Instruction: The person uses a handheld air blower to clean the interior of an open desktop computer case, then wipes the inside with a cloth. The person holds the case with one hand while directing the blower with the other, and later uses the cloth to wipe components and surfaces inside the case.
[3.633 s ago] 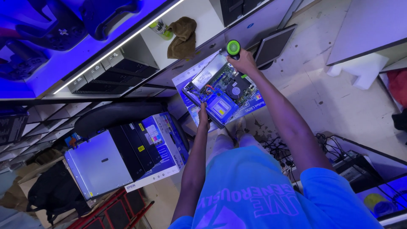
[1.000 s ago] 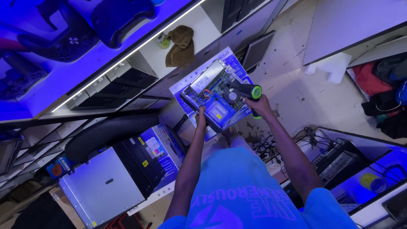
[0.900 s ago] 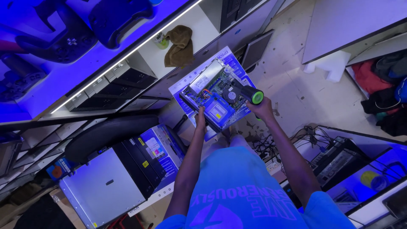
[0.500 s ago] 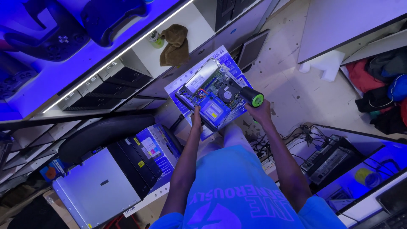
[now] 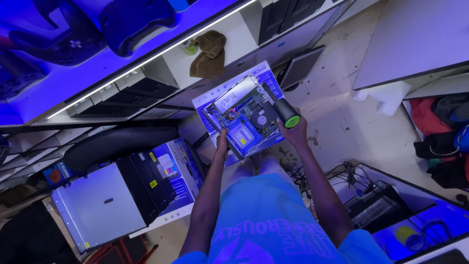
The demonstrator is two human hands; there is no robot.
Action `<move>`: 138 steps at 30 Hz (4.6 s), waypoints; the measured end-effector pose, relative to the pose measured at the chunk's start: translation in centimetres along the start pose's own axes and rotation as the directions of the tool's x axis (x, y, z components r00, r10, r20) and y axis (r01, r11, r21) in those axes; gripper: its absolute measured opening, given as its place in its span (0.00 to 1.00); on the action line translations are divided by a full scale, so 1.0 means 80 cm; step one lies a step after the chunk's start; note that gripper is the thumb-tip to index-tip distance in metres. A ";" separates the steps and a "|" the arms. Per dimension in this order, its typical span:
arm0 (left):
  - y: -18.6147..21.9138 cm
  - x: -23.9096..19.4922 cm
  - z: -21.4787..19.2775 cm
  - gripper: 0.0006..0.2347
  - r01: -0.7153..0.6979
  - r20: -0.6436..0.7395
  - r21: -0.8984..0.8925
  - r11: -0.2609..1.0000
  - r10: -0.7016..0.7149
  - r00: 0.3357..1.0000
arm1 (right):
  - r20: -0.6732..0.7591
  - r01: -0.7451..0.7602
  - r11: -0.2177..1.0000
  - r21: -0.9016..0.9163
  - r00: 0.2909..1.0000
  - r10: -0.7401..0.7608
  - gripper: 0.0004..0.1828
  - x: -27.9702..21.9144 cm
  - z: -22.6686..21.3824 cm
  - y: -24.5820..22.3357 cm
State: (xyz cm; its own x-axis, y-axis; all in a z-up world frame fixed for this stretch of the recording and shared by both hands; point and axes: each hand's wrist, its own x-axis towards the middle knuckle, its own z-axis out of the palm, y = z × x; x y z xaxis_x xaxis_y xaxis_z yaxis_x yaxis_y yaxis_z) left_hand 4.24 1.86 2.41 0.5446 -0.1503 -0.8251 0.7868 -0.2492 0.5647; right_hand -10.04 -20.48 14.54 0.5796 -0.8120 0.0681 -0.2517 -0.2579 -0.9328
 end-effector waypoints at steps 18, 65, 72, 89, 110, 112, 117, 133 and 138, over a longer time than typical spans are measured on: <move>0.015 -0.011 0.009 0.26 0.081 -0.083 -0.055 0.995 -0.085 0.993 | -0.187 0.348 0.937 -0.028 0.919 -0.347 0.33 0.265 0.249 0.003; -0.066 0.055 -0.029 0.46 -0.041 0.020 -0.022 0.999 0.041 0.999 | -0.189 -0.054 0.989 0.140 0.979 0.080 0.04 0.089 0.099 -0.066; -0.073 0.047 -0.035 0.43 -0.136 -0.007 -0.074 0.988 0.136 0.991 | -0.140 0.418 0.798 -0.434 0.844 -0.518 0.10 0.077 0.206 0.022; -0.130 0.102 -0.046 0.44 -0.090 0.014 -0.033 0.995 0.091 0.996 | 0.490 0.683 0.600 -0.416 0.725 -0.485 0.06 0.024 0.301 0.106; -0.097 0.075 -0.050 0.43 -0.080 0.014 -0.014 0.997 0.080 0.997 | -0.029 0.164 0.885 -0.436 0.980 -0.196 0.01 0.077 0.223 0.062; -0.103 0.082 -0.049 0.43 -0.093 0.002 -0.003 0.996 0.093 0.996 | -0.152 -0.019 0.921 -0.388 0.987 -0.044 0.02 0.050 0.230 0.079; -0.084 0.064 -0.050 0.40 -0.070 0.031 -0.002 0.998 0.070 0.997 | -0.213 -0.671 0.693 0.264 0.661 0.720 0.20 0.049 0.313 0.242; -0.093 0.076 -0.048 0.42 -0.099 0.032 -0.041 0.994 0.101 0.994 | -0.356 -0.821 0.507 0.263 0.406 0.841 0.34 0.056 0.334 0.146; -0.087 0.077 -0.048 0.41 -0.096 0.017 -0.015 0.995 0.096 0.995 | -0.083 -0.869 0.427 0.248 0.420 0.904 0.41 0.070 0.334 0.294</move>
State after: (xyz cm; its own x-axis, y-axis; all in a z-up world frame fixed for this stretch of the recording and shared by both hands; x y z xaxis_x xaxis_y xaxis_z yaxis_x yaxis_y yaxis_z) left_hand 3.24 6.30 -6.53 0.6125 -0.1896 -0.7674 0.7353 -0.2196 0.6411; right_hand 8.05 -17.11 -16.47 -0.0480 -0.6177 -0.7850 -0.4189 0.7259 -0.5455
